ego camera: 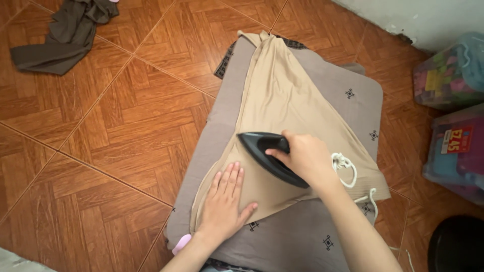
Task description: Ironing a beige garment on a portable ironing board placed on the floor
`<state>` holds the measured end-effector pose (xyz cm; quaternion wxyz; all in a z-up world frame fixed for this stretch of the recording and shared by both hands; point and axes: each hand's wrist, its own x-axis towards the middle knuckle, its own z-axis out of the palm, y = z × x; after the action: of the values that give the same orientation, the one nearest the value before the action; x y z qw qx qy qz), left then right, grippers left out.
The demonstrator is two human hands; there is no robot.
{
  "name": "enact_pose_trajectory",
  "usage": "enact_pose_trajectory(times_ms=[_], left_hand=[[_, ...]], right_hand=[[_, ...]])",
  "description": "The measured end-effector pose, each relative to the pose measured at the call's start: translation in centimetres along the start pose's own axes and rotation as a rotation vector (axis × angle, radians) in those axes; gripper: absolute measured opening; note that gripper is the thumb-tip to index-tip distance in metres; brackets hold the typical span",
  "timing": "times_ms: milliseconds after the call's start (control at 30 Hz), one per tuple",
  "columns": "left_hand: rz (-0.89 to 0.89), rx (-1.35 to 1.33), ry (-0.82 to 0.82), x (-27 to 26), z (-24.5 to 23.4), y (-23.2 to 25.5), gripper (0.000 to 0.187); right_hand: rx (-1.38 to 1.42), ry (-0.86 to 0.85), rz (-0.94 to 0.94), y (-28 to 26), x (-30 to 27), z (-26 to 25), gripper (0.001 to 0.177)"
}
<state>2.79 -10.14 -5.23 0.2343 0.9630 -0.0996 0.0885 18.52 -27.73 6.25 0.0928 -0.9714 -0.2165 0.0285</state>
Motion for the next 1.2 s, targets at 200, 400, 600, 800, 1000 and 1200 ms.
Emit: enact_pose_trajectory(times_ms=[200,400,600,800,1000,1200], left_hand=[[-0.024,-0.016,0.017,0.1,0.1,-0.1,0.096],[-0.071,-0.023,0.019,-0.8,0.2,-0.1,0.097],[-0.085,-0.037,0.017,-1.1,-0.2,-0.2,0.1],[-0.089,-0.031,0.019,-1.2,-0.6,-0.2,0.103],[-0.107,-0.037,0.008,-1.9,-1.2,-0.1,0.102],[-0.132,-0.074,0.047,-3.8,-1.6,-1.0,0.105]], right_hand=[[-0.018,-0.117,-0.147,-0.3,0.5,-0.3,0.051],[0.015,-0.059,0.022,-0.2,0.7,-0.4,0.051],[-0.014,-0.119,-0.059,-0.7,0.3,-0.3,0.049],[-0.032,-0.114,-0.059,-0.4,0.6,0.2,0.052],[-0.047,-0.106,0.056,-1.1,0.2,-0.1,0.051],[0.028,-0.153,-0.102,-2.0,-0.8,0.0,0.047]])
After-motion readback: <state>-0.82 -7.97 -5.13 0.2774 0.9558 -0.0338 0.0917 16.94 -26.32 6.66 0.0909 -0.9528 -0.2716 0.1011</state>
